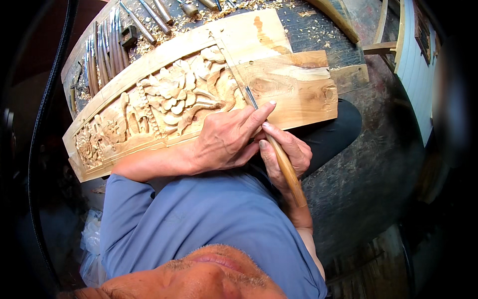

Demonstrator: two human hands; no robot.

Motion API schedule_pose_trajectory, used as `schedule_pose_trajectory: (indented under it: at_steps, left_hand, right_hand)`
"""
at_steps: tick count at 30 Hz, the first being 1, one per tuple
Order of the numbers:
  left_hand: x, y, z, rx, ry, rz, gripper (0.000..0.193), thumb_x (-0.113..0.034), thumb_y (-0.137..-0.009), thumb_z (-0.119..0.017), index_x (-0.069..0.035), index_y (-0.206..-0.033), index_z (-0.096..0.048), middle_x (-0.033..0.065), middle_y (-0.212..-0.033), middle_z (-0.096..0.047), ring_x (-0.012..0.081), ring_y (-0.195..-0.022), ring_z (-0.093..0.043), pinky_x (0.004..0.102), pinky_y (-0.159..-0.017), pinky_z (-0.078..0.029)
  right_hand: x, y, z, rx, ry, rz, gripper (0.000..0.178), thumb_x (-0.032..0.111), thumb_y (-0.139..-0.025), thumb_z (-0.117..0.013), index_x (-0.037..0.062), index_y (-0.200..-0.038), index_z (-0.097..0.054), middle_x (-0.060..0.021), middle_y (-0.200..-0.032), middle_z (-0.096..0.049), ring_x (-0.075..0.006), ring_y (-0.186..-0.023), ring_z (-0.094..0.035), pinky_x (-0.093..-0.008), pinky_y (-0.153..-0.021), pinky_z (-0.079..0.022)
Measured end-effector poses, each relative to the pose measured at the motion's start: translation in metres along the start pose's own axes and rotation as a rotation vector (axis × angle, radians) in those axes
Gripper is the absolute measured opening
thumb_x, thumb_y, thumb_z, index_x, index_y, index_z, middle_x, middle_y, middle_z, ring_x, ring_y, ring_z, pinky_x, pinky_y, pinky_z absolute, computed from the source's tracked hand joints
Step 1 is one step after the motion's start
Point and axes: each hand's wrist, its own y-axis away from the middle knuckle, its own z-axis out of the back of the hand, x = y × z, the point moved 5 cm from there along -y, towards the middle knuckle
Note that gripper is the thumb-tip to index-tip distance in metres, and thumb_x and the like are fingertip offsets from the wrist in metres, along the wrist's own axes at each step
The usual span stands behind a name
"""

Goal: The person carves intricate floral designs into a large wooden panel using various chisels and a mallet.

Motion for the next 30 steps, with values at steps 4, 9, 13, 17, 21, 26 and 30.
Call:
schedule_pose_trajectory:
  at_steps: [4,9,13,17,21,26,30]
  left_hand:
    - [0.008,-0.011,-0.002,-0.037,-0.019,-0.067,0.061,-0.027,-0.088,-0.085,-0.001,-0.138,-0.063,0.0085,-0.088,-0.058,0.0251,-0.071,-0.066,0.0374,-0.059,-0.053]
    - [0.016,-0.01,0.003,-0.013,0.06,-0.095,0.062,-0.04,-0.088,-0.086,-0.003,-0.132,-0.065,0.008,-0.087,-0.057,0.0241,-0.069,-0.065,0.037,-0.058,-0.052]
    - [0.018,-0.015,0.011,-0.035,0.022,-0.1,0.065,-0.046,-0.088,-0.085,-0.003,-0.133,-0.065,0.0073,-0.085,-0.056,0.0241,-0.068,-0.064,0.0367,-0.058,-0.051]
    - [0.025,-0.016,0.015,-0.039,0.003,-0.107,0.069,-0.049,-0.088,-0.085,-0.003,-0.136,-0.065,0.007,-0.085,-0.056,0.0238,-0.067,-0.064,0.0363,-0.057,-0.052]
    - [0.029,-0.017,0.016,0.005,0.031,-0.089,0.071,-0.051,-0.089,-0.081,0.001,-0.135,-0.063,0.0086,-0.089,-0.057,0.0243,-0.071,-0.065,0.0364,-0.06,-0.053]
    - [0.031,-0.014,0.014,-0.116,0.058,-0.038,0.078,-0.047,-0.085,-0.087,-0.003,-0.144,-0.062,0.0052,-0.082,-0.059,0.0215,-0.067,-0.065,0.0357,-0.055,-0.051]
    - [0.03,-0.015,0.015,-0.161,0.007,-0.023,0.083,-0.051,-0.084,-0.087,-0.003,-0.147,-0.062,0.0032,-0.081,-0.059,0.0207,-0.066,-0.06,0.0364,-0.058,-0.045]
  right_hand:
    - [-0.003,-0.009,0.011,0.092,-0.059,0.033,0.06,0.039,-0.103,-0.074,-0.0133,-0.13,-0.071,-0.0222,-0.101,-0.079,-0.031,-0.092,-0.08,-0.0386,-0.084,-0.065]
    - [-0.004,-0.01,0.008,0.125,-0.051,0.019,0.071,0.052,-0.108,-0.062,-0.0147,-0.131,-0.07,-0.0231,-0.098,-0.078,-0.0318,-0.091,-0.081,-0.0397,-0.084,-0.065]
    - [0.002,-0.019,0.004,0.124,-0.008,0.008,0.044,0.022,-0.107,-0.062,-0.014,-0.131,-0.071,-0.0227,-0.097,-0.079,-0.0308,-0.089,-0.081,-0.0393,-0.083,-0.065]
    - [0.003,-0.023,-0.002,0.123,0.013,-0.008,0.039,0.005,-0.098,-0.06,-0.0116,-0.13,-0.072,-0.0218,-0.094,-0.078,-0.0302,-0.086,-0.08,-0.0395,-0.081,-0.064]
    - [0.006,-0.027,-0.007,0.115,0.034,-0.005,0.042,-0.001,-0.092,-0.059,-0.009,-0.13,-0.074,-0.0199,-0.092,-0.078,-0.0306,-0.083,-0.079,-0.0402,-0.079,-0.064]
    - [0.011,-0.035,-0.007,0.153,0.026,-0.068,0.039,-0.002,-0.091,-0.056,-0.0087,-0.124,-0.075,-0.0194,-0.093,-0.078,-0.0325,-0.084,-0.08,-0.0438,-0.084,-0.065]
    - [0.01,-0.039,-0.012,0.123,0.042,0.017,0.033,-0.001,-0.091,-0.055,-0.0085,-0.116,-0.075,-0.0203,-0.093,-0.078,-0.0356,-0.089,-0.08,-0.0533,-0.097,-0.063]
